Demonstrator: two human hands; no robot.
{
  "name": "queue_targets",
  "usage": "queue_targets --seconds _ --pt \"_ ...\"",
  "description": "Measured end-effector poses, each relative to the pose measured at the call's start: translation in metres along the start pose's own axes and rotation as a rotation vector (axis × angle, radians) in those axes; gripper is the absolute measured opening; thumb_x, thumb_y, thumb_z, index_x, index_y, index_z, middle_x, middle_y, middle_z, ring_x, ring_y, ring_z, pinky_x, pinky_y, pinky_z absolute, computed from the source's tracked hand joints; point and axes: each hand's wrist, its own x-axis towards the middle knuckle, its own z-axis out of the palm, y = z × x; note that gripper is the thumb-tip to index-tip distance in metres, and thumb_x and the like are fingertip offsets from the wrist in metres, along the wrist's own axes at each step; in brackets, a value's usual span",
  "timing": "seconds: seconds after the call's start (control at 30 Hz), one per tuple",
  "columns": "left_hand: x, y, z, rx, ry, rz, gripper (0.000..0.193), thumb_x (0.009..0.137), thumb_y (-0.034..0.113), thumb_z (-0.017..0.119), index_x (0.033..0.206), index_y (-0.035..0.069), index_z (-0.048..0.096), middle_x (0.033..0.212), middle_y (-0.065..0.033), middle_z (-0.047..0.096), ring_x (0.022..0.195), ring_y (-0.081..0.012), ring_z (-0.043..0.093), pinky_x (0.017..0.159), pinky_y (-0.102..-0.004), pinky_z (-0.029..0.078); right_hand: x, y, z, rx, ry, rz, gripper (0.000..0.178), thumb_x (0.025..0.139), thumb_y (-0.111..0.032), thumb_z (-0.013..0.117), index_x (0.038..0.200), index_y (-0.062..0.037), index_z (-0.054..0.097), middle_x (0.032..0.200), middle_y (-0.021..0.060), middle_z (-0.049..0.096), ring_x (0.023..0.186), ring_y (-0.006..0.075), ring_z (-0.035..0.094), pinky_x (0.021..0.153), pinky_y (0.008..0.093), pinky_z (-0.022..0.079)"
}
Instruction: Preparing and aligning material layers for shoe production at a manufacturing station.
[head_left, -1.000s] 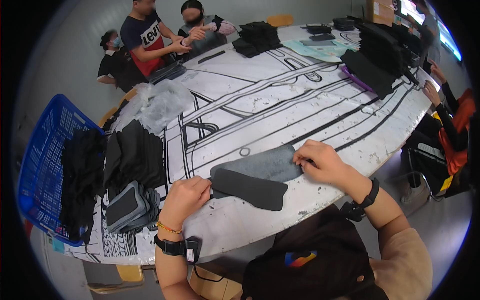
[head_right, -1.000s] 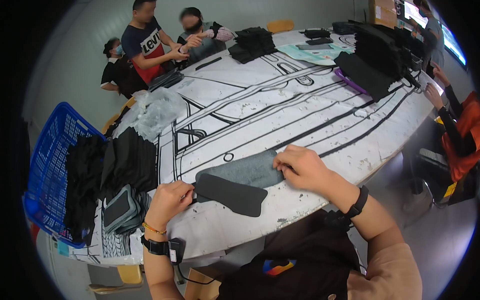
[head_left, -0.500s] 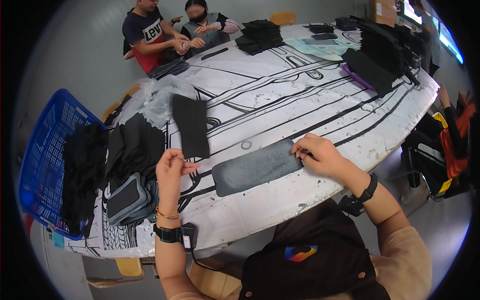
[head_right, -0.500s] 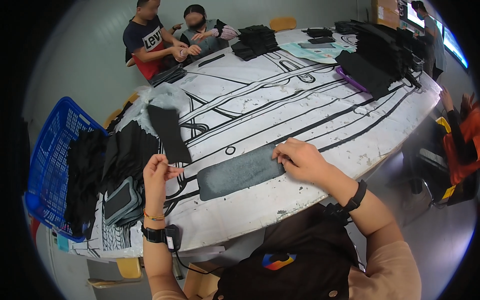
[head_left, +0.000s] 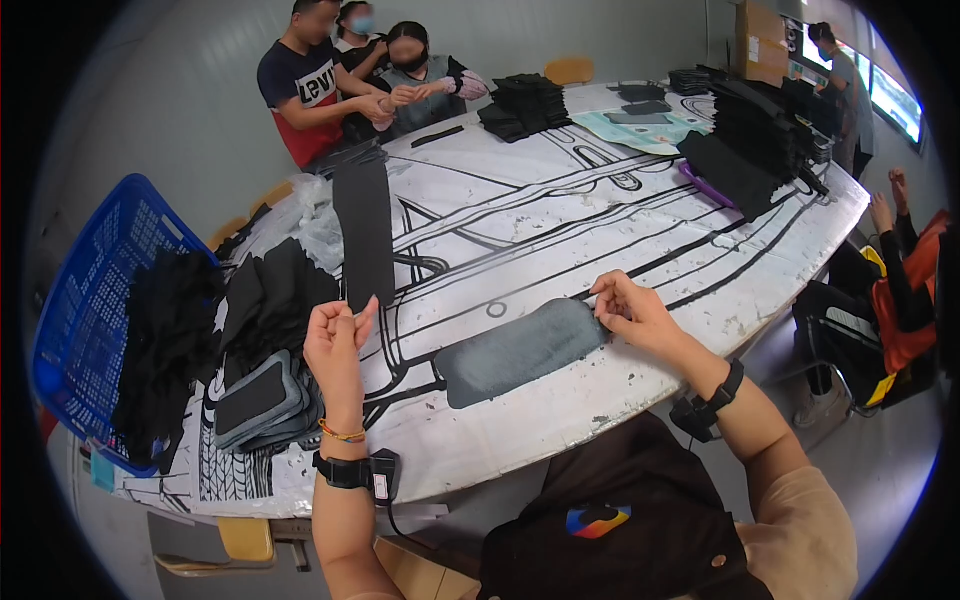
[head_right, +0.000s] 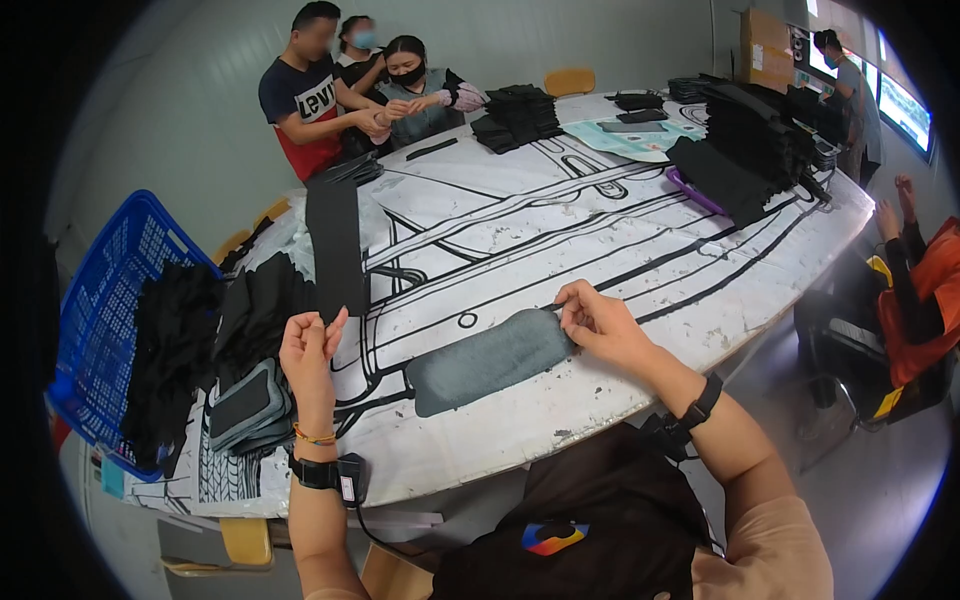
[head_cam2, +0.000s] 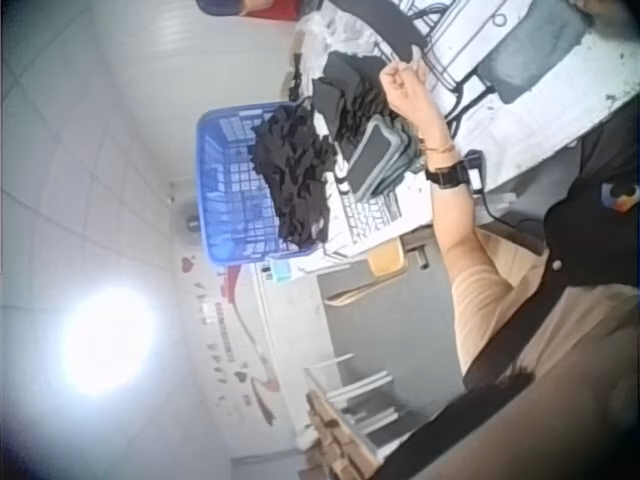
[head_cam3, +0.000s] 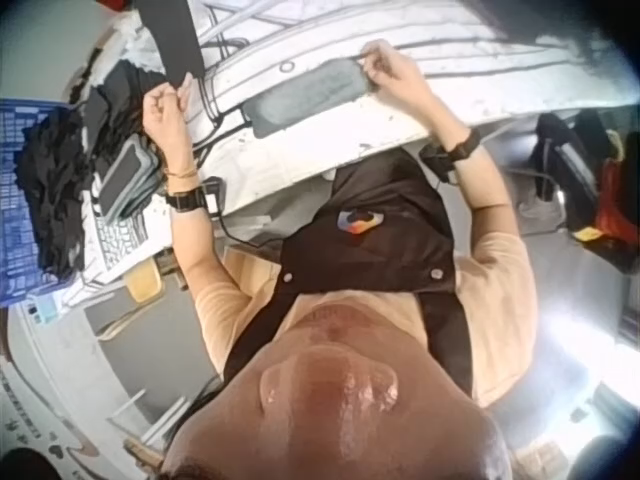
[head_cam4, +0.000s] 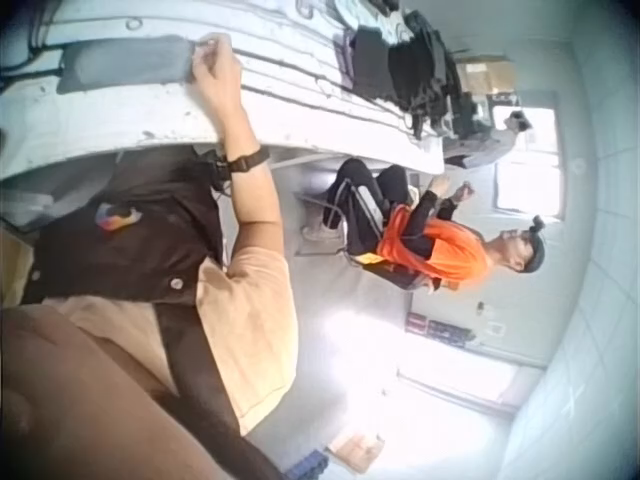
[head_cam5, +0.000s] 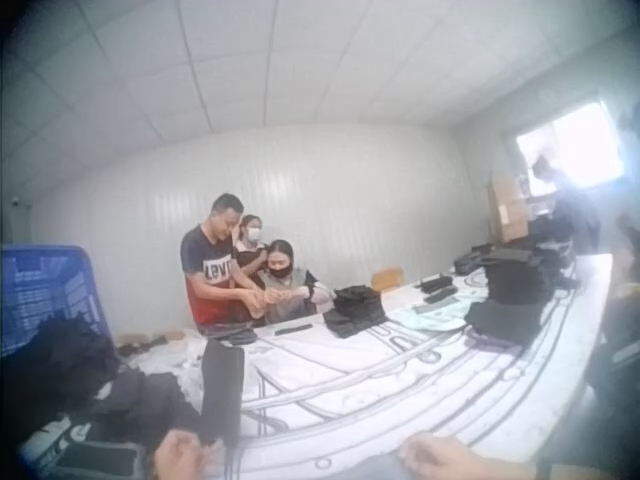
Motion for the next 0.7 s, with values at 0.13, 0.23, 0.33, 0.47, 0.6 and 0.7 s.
queue_targets --seconds 0.13,0.23,0.33,0.47,0.6,0.7 --pt "-0.003 0.001 0.004 0.027 -0.027 -0.01 0.008 0.101 0.007 0.052 0.098 0.0 0.054 0.083 -0.0004 0.058 0.099 -0.0235 0.071 0.067 -0.0124 0.053 0.001 0.007 0.002 0.052 0.013 -0.001 0.04 0.081 0.006 0.055 0.118 -0.0076 0.052 0.089 0.0028 0.054 0.078 0.0101 0.055 0.068 0.0252 0.048" --pt "-0.006 0.004 0.006 0.04 -0.043 -0.024 0.008 0.101 0.006 0.052 0.098 -0.001 0.054 0.084 -0.0012 0.059 0.1 -0.0236 0.07 0.069 -0.0134 0.053 0.001 -0.003 0.001 -0.041 0.024 -0.056 0.044 0.077 0.009 0.055 0.118 -0.0068 0.052 0.09 0.0021 0.052 0.077 0.0102 0.054 0.068 0.0243 0.047" --pt "-0.007 0.004 0.008 0.046 -0.04 -0.016 0.008 0.101 0.006 0.051 0.099 -0.002 0.053 0.084 -0.0016 0.059 0.101 -0.0241 0.07 0.073 -0.0147 0.054 0.001 -0.008 -0.001 -0.073 0.01 -0.035 0.045 0.075 0.008 0.053 0.118 -0.0063 0.052 0.087 0.0018 0.052 0.076 0.011 0.053 0.068 0.0242 0.045" --pt "-0.007 0.004 0.01 0.06 -0.037 0.006 0.008 0.101 0.005 0.05 0.099 -0.002 0.053 0.084 -0.002 0.06 0.102 -0.0247 0.07 0.074 -0.0157 0.055 0.0 0.002 -0.007 0.208 -0.046 0.055 0.037 0.081 -0.003 0.049 0.118 -0.0055 0.051 0.083 0.0018 0.049 0.076 0.0128 0.051 0.07 0.0271 0.043" --pt "-0.01 0.004 0.008 0.076 -0.046 -0.005 0.008 0.101 0.004 0.05 0.1 -0.003 0.053 0.091 -0.0056 0.062 0.101 -0.0246 0.07 0.075 -0.0177 0.055 -0.003 -0.004 -0.004 0.163 -0.003 0.028 0.031 0.085 -0.008 0.046 0.115 -0.0042 0.052 0.081 0.0027 0.049 0.077 0.0133 0.05 0.072 0.029 0.043" --pt "-0.014 -0.001 0.005 0.082 -0.059 -0.018 0.008 0.101 0.004 0.051 0.1 -0.004 0.054 0.097 -0.009 0.064 0.1 -0.0244 0.07 0.076 -0.0192 0.055 -0.006 0.002 -0.002 -0.079 0.115 -0.06 0.028 0.087 -0.011 0.047 0.114 -0.0044 0.053 0.08 0.0039 0.05 0.076 0.0145 0.05 0.073 0.0284 0.043"
